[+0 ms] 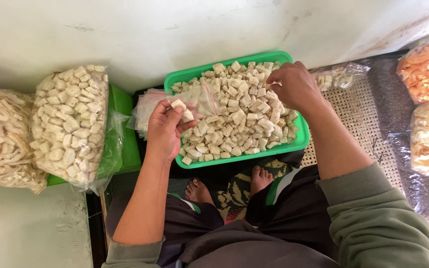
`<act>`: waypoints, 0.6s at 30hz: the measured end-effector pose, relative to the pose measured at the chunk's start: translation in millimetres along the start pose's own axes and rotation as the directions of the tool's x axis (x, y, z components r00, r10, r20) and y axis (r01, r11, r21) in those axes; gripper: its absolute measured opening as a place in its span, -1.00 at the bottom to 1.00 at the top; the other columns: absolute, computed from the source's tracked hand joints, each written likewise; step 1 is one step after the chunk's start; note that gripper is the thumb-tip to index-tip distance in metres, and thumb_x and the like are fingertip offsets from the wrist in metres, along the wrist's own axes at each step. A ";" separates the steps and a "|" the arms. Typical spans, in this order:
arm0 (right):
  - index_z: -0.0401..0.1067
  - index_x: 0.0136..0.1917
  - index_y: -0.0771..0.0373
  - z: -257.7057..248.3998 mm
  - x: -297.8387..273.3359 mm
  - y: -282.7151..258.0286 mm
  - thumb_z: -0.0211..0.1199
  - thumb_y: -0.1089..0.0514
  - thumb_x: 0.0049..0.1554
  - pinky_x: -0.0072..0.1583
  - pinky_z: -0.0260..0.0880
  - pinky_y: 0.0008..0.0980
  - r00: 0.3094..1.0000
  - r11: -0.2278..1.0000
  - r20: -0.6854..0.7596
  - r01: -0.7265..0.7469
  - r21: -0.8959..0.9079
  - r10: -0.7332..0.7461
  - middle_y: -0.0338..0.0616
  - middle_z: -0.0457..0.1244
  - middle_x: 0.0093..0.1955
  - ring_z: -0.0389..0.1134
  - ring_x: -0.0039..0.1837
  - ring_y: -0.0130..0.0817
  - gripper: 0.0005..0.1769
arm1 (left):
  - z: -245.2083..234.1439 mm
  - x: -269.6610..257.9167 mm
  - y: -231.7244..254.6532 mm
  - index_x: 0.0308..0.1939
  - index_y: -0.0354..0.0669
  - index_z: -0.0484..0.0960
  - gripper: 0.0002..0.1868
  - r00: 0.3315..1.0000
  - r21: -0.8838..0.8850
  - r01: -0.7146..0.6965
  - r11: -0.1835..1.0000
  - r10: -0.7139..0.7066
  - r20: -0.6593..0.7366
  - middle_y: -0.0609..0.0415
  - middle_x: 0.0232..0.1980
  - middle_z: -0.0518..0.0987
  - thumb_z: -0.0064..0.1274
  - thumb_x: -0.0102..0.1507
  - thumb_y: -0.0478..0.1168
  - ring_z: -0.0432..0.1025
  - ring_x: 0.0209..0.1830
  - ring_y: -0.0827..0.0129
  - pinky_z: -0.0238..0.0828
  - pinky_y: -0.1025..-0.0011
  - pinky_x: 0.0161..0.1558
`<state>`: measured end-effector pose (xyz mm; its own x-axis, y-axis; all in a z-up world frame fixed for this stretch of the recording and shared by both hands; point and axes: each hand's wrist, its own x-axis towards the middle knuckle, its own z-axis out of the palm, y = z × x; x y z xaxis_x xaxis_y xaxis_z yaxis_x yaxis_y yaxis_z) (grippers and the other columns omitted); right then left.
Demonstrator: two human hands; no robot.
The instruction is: Manually packing small snack pieces into small clear plastic bags from a tray while sitting on the floor.
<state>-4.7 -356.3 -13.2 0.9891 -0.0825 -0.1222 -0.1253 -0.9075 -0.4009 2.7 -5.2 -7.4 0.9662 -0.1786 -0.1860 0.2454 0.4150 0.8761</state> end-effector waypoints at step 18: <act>0.58 0.22 -0.19 29.1 38.7 16.1 0.33 -0.11 0.18 0.22 0.36 0.01 0.999 0.995 -0.033 0.006 -0.097 -0.009 -0.19 0.27 0.17 0.18 0.28 -0.04 -0.68 | 5.1 20.6 -21.7 -0.05 -0.18 0.45 -0.86 1.000 0.031 0.005 0.999 -0.005 0.003 -0.29 -0.01 0.67 0.01 0.34 -0.41 0.65 -0.15 -0.02 0.76 0.23 -0.28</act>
<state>29.3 -362.1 -50.8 0.9921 -0.0879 -0.0891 -0.1116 -0.9436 -0.3118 16.9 -22.5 -28.0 0.9647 -0.1833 -0.1892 0.2476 0.3860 0.8886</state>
